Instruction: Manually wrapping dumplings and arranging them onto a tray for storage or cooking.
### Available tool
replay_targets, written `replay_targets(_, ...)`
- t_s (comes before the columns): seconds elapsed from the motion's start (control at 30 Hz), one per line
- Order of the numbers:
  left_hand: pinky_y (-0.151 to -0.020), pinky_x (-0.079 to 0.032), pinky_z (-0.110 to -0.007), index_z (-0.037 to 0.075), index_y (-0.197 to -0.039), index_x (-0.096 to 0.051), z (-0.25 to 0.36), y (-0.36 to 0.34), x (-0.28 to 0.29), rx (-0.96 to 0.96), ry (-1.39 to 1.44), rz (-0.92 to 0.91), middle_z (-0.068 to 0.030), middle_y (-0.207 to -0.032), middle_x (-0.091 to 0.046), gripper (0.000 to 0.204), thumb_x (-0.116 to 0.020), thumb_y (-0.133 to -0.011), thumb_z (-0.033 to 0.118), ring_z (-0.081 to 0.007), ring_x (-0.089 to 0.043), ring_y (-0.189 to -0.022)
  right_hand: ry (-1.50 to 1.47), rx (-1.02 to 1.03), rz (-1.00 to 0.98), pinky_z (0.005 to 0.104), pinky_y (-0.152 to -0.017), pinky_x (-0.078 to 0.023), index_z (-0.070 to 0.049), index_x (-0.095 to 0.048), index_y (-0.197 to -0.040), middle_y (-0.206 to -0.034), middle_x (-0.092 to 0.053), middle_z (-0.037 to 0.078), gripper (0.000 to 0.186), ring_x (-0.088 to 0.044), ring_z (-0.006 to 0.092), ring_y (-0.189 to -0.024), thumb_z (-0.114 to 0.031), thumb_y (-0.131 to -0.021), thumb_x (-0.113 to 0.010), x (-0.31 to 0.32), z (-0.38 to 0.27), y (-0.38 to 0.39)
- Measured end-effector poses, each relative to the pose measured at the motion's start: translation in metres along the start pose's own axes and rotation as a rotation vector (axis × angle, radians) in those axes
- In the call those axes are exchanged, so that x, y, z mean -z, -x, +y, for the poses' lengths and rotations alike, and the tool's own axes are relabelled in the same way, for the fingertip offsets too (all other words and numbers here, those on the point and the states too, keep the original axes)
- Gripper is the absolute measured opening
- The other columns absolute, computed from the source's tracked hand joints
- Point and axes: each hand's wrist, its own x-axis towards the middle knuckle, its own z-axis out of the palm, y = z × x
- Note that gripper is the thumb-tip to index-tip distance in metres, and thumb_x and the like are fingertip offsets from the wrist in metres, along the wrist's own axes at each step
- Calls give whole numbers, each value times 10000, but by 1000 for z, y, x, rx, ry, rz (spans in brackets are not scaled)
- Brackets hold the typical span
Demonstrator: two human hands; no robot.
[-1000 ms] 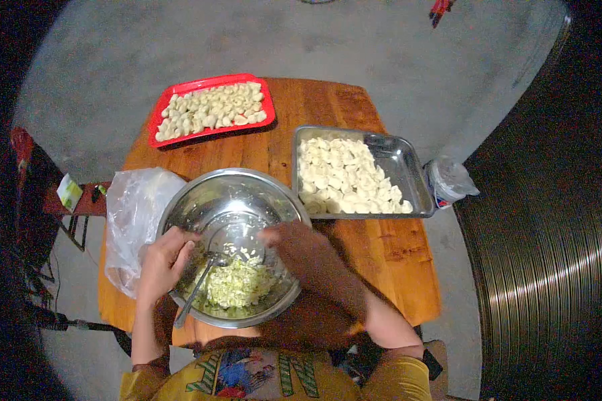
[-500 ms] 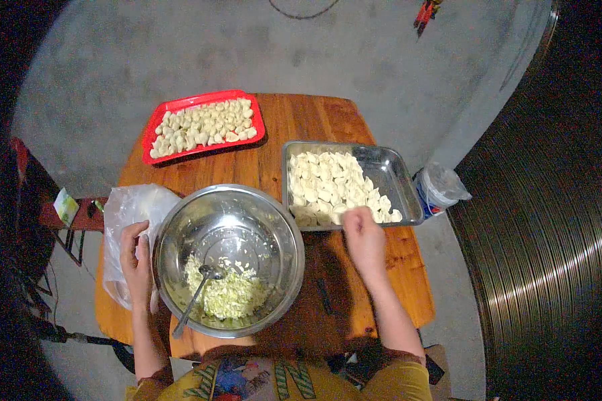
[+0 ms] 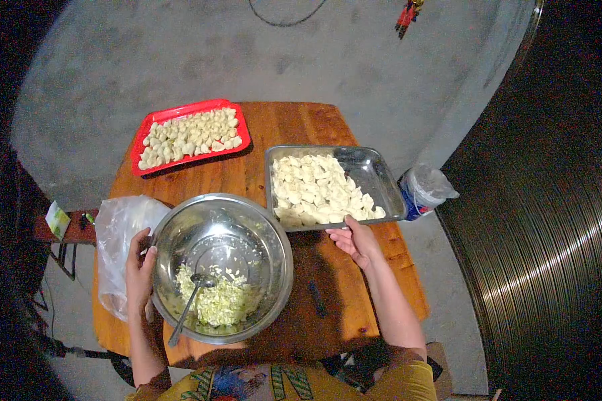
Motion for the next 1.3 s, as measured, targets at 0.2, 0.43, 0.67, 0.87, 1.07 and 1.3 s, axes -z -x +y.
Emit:
replay_targets(0.2,-890,-452,-297,38,-1316,-506,6,-1,8,-8,54,-26,-113,-1147,-601,401,-558,-919,57,-174,-572,-1013,-56,12,-39,266,-620,-590,8,-519,-1151,-930,-692,151,356,-693,186,-772,-311,-1010,-447,-11,-5,-24)
replay_targets(0.43,-902,-450,-304,32,-1297,-520,6,0,21,20,84,-9,-104,-1128,-606,360,-544,-941,80,-169,-566,-1028,-52,-5,-29,279,-618,-594,20,-533,-1139,-932,-692,170,368,-694,191,-771,-314,-1006,-458,-42,3,-29)
replay_targets(0.67,-854,-446,-287,21,-1255,-559,-42,-18,67,-117,41,254,-77,-1119,-615,312,-492,-999,186,-157,-565,-1060,-150,60,-40,281,-591,-600,43,-562,-1082,-930,-700,186,406,-697,207,-704,-346,-1003,-475,-85,22,-37)
replay_targets(0.87,-821,-467,-274,50,-1229,-584,-81,-9,175,-67,117,607,-53,-1083,-632,296,-486,-1010,222,-127,-596,-989,105,-34,-138,259,-553,-586,-21,-565,-1002,-920,-712,192,474,-701,189,-677,-484,-979,-467,-153,62,-5)
replay_targets(1.07,-716,-434,-233,25,-1109,-586,-104,-6,227,-32,141,637,-25,-917,-610,216,-507,-995,192,-88,-547,-833,334,424,-12,193,-439,-344,-75,-571,-883,-606,-493,-30,290,-432,42,-510,-293,-1024,-442,-202,65,72)
replay_targets(1.3,-576,-436,-294,20,-938,-579,-51,58,239,130,-81,495,-35,-725,-564,208,-529,-976,217,-120,-536,-642,655,578,-407,219,-570,-439,-90,-589,-983,-835,-602,3,77,-541,76,-673,-146,-977,-537,-277,61,120)
